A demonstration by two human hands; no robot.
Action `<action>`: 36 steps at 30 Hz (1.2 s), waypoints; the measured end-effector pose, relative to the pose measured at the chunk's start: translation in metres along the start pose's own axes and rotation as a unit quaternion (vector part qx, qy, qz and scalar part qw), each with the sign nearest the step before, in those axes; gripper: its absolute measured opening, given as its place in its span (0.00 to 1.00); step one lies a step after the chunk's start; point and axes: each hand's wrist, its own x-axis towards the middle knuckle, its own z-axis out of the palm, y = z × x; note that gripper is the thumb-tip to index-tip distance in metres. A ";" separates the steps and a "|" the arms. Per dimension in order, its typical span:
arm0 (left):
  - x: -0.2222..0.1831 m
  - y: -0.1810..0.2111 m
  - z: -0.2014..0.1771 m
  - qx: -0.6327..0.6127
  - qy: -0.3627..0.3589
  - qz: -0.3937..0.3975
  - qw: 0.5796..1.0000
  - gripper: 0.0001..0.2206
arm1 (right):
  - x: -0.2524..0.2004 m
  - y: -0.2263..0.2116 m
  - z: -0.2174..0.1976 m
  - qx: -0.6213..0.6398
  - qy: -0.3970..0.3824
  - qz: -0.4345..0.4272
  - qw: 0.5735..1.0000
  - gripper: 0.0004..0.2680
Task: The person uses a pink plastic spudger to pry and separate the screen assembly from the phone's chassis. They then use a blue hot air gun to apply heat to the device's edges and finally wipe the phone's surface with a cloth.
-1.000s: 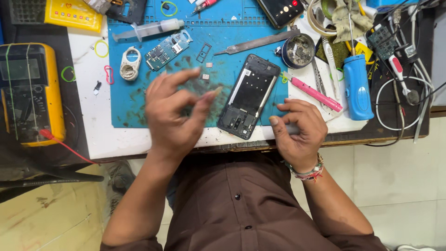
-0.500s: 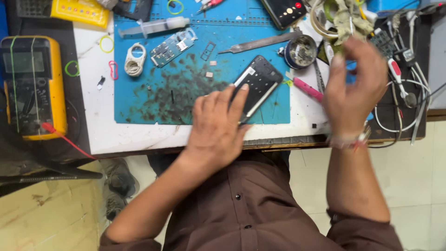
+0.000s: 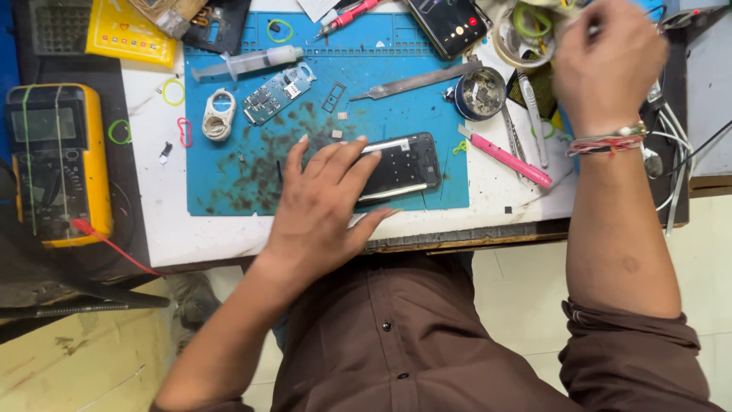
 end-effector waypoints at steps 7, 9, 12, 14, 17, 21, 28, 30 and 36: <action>0.013 0.003 0.028 0.022 0.014 -0.002 1.000 0.29 | -0.003 0.019 -0.033 0.090 0.045 0.106 0.989 0.01; 0.017 0.000 0.028 0.022 0.003 0.007 1.000 0.27 | 0.007 0.001 -0.058 0.166 0.071 0.134 0.974 0.01; 0.015 0.000 0.024 0.027 -0.020 0.006 0.999 0.27 | 0.005 -0.041 -0.089 0.382 0.071 0.183 0.903 0.02; 0.012 0.000 0.020 0.028 -0.023 0.001 0.999 0.27 | -0.014 -0.076 -0.097 0.520 0.004 0.235 0.821 0.03; 0.010 0.005 0.022 0.058 -0.005 0.007 0.998 0.26 | -0.051 -0.128 -0.090 0.534 -0.182 0.292 0.772 0.04; 0.003 0.025 0.037 0.018 0.007 0.025 0.999 0.26 | -0.060 -0.192 -0.091 0.394 -0.205 0.203 0.873 0.08; -0.009 0.024 0.055 0.024 0.020 0.037 0.999 0.29 | -0.032 -0.211 -0.082 0.227 -0.170 0.147 0.948 0.04; -0.010 0.021 0.057 0.026 0.023 0.049 0.998 0.30 | -0.014 -0.220 -0.076 0.214 -0.158 0.140 0.954 0.04; -0.010 0.021 0.055 -0.014 0.027 0.055 0.998 0.37 | -0.060 -0.198 -0.076 0.182 -0.212 0.149 0.949 0.05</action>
